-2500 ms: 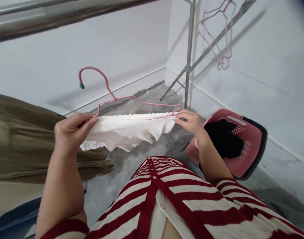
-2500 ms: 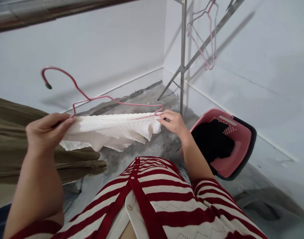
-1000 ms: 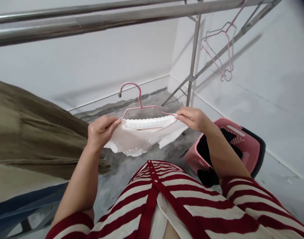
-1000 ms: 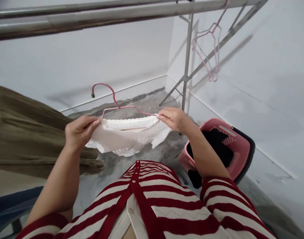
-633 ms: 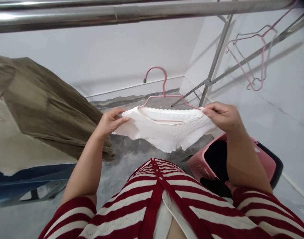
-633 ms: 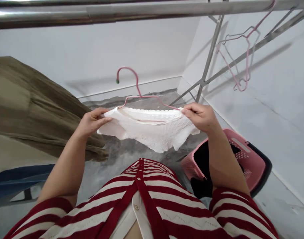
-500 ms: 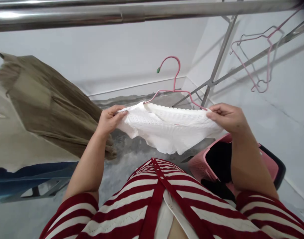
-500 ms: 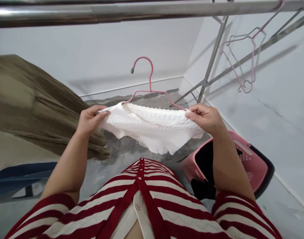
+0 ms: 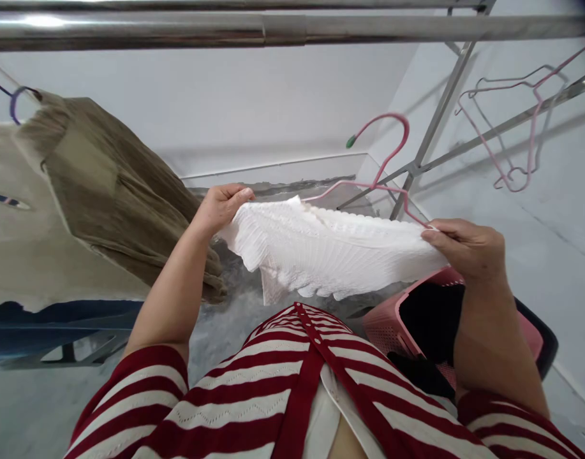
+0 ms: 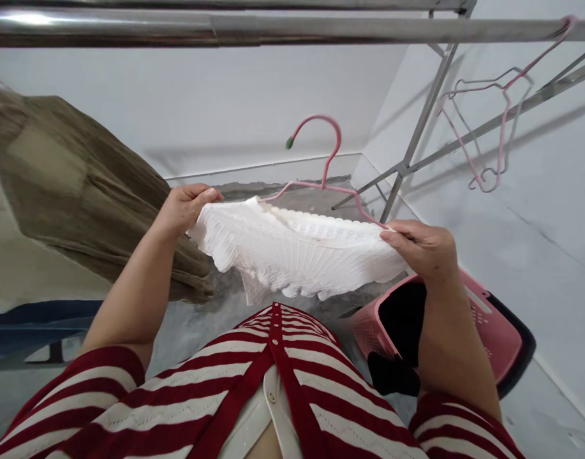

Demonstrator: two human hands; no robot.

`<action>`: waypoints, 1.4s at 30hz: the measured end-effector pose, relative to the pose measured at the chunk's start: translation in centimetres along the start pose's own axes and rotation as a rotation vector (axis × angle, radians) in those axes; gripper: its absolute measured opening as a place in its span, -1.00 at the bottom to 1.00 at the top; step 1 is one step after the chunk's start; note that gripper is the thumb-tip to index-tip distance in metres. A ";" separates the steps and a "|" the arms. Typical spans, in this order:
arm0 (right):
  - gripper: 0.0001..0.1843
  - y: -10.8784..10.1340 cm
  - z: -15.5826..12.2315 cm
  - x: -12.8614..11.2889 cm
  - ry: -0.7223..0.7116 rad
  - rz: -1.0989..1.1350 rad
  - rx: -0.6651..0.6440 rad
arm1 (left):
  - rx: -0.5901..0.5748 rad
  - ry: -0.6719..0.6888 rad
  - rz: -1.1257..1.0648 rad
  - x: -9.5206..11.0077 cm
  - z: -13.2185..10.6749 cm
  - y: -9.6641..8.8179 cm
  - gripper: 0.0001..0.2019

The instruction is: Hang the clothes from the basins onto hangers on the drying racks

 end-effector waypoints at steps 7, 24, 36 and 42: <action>-0.93 0.1 0.6 -0.1 0.027 0.024 0.028 | 0.037 0.332 0.194 3.2 -0.5 0.2 -0.67; -0.60 2.6 2.4 2.7 0.254 0.385 -0.540 | -0.042 0.508 0.199 6.5 1.9 2.7 -0.84; -0.69 0.7 2.0 0.6 -0.034 0.169 -0.066 | 0.132 0.510 0.308 5.1 0.8 1.4 -0.85; -0.57 0.6 2.5 -1.7 -0.157 0.020 -0.151 | 0.091 0.500 0.217 5.0 1.1 1.6 -0.85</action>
Point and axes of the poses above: each hand's wrist, its own z-axis towards the middle knuckle, its own y-axis out of the palm, x = y × z, the point moved 2 cm from there along z, towards the middle knuckle, and after that the axes turned 3 degrees about y, right-handed, at the moved point
